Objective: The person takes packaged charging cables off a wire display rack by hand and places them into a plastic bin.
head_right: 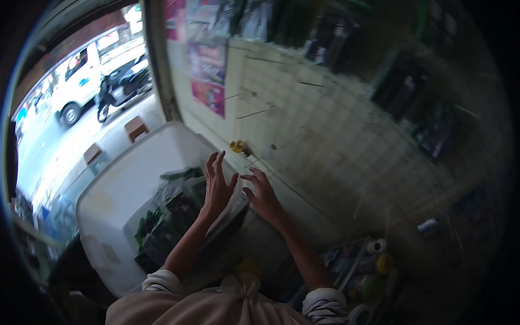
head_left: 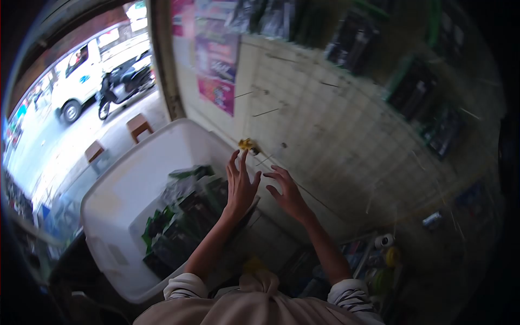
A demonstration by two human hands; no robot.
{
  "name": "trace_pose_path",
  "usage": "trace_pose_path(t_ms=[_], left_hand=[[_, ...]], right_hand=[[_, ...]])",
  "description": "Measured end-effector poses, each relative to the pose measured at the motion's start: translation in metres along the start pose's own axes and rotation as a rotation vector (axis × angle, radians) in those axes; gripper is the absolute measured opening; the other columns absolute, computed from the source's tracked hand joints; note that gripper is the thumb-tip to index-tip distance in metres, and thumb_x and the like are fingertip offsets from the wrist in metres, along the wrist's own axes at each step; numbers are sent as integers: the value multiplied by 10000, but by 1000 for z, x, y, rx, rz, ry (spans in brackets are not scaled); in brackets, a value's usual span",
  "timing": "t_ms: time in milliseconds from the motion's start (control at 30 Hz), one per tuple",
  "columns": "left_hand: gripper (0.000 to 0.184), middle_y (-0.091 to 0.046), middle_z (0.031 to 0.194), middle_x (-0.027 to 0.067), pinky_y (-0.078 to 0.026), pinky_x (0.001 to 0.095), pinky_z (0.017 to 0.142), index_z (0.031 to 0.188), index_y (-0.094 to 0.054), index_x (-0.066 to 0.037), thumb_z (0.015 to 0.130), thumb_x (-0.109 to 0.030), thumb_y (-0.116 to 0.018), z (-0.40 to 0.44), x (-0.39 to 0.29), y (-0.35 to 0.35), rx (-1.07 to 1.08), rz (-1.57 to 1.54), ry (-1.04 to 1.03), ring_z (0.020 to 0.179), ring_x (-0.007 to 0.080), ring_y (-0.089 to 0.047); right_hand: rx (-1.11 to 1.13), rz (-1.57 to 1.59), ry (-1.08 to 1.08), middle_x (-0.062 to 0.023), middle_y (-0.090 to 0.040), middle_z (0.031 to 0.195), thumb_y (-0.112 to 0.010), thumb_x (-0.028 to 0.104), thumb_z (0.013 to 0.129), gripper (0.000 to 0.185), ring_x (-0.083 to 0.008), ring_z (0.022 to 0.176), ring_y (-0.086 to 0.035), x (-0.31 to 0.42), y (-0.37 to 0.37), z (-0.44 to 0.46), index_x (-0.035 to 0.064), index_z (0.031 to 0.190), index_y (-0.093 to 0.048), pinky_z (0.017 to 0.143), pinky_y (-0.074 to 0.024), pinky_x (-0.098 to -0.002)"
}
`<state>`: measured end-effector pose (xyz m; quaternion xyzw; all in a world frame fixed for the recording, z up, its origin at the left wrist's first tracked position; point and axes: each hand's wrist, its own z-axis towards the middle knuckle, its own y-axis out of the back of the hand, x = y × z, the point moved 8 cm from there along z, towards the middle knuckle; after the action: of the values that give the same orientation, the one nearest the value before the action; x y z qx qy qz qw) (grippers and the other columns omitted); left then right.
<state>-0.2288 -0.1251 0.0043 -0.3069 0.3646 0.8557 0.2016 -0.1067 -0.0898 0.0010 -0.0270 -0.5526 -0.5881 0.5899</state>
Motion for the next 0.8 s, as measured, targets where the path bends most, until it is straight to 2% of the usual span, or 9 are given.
trace_pose_path(t_ms=[100, 300, 367, 500, 533, 567, 633, 733, 800], left_hand=[[606, -254, 1232, 167, -292, 424, 919, 1236, -299, -108, 714, -89, -608, 23, -102, -17, 37, -227, -230, 1118, 354, -305], [522, -325, 1186, 162, -308, 391, 906, 1181, -358, -69, 716, -58, -595, 41, -276, -39, 77, -719, -572, 1098, 336, -335], [499, -364, 1145, 164, -310, 370, 907, 1165, -363, -48, 720, -57, -590, 47, -322, -55, 88, -870, -699, 1085, 320, -355], [488, -376, 1141, 137, -335, 367, 903, 1180, -355, -52, 745, -82, -574, 68, -379, -113, 112, -939, -655, 1082, 286, -380], [532, -380, 1127, 155, -333, 365, 904, 1201, -323, -37, 744, -110, -586, 71, -390, -121, 61, -902, -700, 1073, 293, -386], [532, -380, 1127, 155, -333, 365, 904, 1201, -323, -37, 744, -110, -586, 73, -401, -132, 54, -914, -722, 1073, 293, -386], [586, -367, 1122, 205, -294, 379, 924, 1207, -280, 29, 730, -121, -587, 79, -417, -160, 117, -917, -692, 1073, 347, -361], [647, -364, 1115, 237, -300, 385, 922, 1225, -241, 59, 724, -150, -594, 85, -426, -203, 157, -889, -638, 1065, 366, -367], [654, -363, 1112, 245, -301, 387, 921, 1225, -239, 64, 724, -160, -595, 87, -431, -215, 165, -880, -601, 1058, 372, -371]], right_hand=[[-246, -200, 50, -102, -429, 1157, -538, 54, 773, 270, -257, 1104, -407, 42, 112, -28, 60, 1042, -514, 908, -335, -336], [-722, -449, 130, -104, -451, 1103, -472, 27, 803, 229, -205, 1083, -422, 92, 285, -99, 19, 1031, -492, 897, -348, -321], [-902, -395, 172, -107, -459, 1083, -464, 16, 803, 262, -249, 1051, -436, 94, 331, -119, 39, 1063, -476, 882, -355, -338], [-1116, -585, 189, -143, -381, 1158, -472, 141, 838, 382, -278, 1117, -363, 76, 403, -137, 34, 1186, -353, 940, -280, -369], [-1126, -601, 102, -186, -308, 1230, -478, 240, 843, 505, -312, 1161, -304, 64, 416, -137, 15, 1245, -268, 966, -232, -391], [-1142, -614, 118, -186, -308, 1230, -478, 240, 843, 505, -312, 1161, -304, 52, 428, -137, 15, 1245, -268, 966, -232, -391], [-1197, -582, -52, -239, -264, 1265, -472, 315, 839, 603, -335, 1185, -268, 16, 454, -134, -34, 1261, -220, 970, -220, -396], [-1125, -484, -132, -281, -234, 1273, -482, 367, 822, 692, -352, 1205, -229, -11, 470, -126, -80, 1260, -188, 975, -203, -399], [-1103, -440, -70, -287, -246, 1263, -487, 385, 813, 709, -362, 1200, -228, -11, 474, -121, -90, 1253, -196, 976, -200, -402]])
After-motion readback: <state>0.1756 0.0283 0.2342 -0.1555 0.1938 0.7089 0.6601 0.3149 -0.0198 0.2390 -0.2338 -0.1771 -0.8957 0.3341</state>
